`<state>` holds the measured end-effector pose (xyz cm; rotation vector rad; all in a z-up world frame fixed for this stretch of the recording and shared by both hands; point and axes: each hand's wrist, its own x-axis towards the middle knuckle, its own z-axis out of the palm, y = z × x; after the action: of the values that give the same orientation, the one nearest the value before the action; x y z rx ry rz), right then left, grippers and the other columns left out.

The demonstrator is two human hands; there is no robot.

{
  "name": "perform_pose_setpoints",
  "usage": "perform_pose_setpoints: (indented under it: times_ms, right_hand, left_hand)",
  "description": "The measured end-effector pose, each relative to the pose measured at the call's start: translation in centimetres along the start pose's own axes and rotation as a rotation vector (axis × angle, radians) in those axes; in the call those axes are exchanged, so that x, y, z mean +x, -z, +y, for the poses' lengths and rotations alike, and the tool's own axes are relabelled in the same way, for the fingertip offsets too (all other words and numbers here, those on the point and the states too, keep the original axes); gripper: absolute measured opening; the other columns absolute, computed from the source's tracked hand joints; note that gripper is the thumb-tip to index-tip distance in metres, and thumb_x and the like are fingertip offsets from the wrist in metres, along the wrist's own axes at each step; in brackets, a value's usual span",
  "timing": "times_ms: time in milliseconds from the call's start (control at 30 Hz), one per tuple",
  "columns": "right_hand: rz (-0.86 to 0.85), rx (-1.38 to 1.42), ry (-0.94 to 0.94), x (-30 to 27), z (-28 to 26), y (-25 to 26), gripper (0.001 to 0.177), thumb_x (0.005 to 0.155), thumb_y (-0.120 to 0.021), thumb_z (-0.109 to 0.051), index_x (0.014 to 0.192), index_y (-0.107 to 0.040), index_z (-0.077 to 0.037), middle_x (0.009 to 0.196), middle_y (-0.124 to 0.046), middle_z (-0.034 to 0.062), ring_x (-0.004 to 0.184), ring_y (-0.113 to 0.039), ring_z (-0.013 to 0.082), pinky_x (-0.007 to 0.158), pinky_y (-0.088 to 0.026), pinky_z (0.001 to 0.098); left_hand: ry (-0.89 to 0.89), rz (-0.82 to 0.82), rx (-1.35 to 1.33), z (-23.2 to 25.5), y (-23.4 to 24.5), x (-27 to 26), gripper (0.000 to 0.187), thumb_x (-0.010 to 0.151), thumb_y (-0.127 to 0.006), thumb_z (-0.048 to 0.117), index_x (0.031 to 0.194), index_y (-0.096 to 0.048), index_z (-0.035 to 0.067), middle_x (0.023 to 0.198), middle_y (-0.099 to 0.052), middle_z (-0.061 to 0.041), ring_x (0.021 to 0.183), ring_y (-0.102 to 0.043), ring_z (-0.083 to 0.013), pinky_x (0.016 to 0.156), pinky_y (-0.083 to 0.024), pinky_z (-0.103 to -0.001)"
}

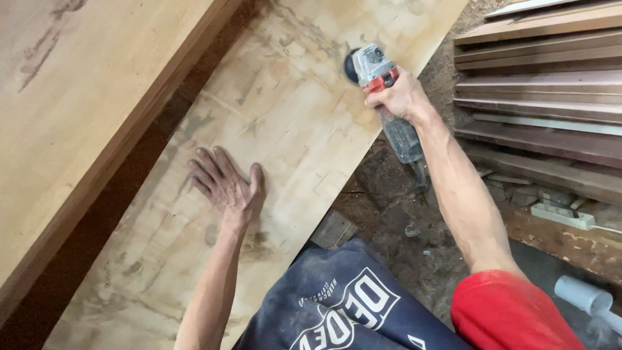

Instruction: The person uses an orbital sander to smooth the surface of a large wooden board. They move the sander across the board in overlapping passes while keeping one hand on the wood for stability.

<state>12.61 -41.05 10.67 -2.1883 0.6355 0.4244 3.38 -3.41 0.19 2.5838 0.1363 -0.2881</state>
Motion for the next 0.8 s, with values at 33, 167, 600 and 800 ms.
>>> perform_pose_setpoints:
  times_ms: [33,167,600,800]
  right_hand:
    - [0.051,-0.027,0.016,0.5,0.2,0.5,0.046,0.064,-0.084,-0.018,0.106,-0.068,-0.008,0.089,-0.074,0.0013,0.077,-0.070,0.0129,0.073,-0.057,0.0300]
    - [-0.002,0.215,0.000,1.7,0.0,3.0,0.029,0.073,-0.077,-0.014,0.101,-0.075,-0.009,0.092,-0.072,0.0028,0.079,-0.067,0.0144,0.071,-0.055,0.0325]
    - [-0.130,-0.200,0.277,-6.3,-2.1,-12.9,0.072,0.052,-0.089,-0.037,0.110,-0.068,0.001,0.093,-0.075,0.0130,0.083,-0.071,0.0217,0.075,-0.057,0.0344]
    - [-0.301,-0.151,0.241,-7.1,-4.4,-18.8,0.043,0.065,-0.086,-0.026,0.100,-0.073,-0.005,0.082,-0.071,0.0055,0.070,-0.066,0.0172,0.065,-0.055,0.0332]
  left_hand:
    - [0.001,0.012,0.006,0.0,-0.1,0.1,0.098,0.090,-0.059,0.055,0.162,-0.024,-0.001,0.171,-0.002,-0.027,0.156,0.005,-0.0515,0.123,0.002,-0.065]
    - [0.002,-0.006,0.012,0.1,-0.2,0.0,0.098,0.089,-0.059,0.056,0.162,-0.023,0.000,0.170,0.000,-0.027,0.155,0.007,-0.0512,0.122,0.004,-0.064]
    - [-0.033,0.139,-0.054,-2.4,-2.4,0.1,0.086,0.096,-0.057,0.048,0.162,-0.028,0.003,0.172,-0.009,-0.021,0.158,-0.002,-0.0454,0.125,-0.001,-0.061]
    - [0.010,0.253,-0.089,-7.8,-2.3,-2.3,0.077,0.101,-0.053,0.042,0.162,-0.028,0.002,0.172,-0.016,-0.018,0.159,-0.011,-0.0414,0.127,-0.008,-0.059]
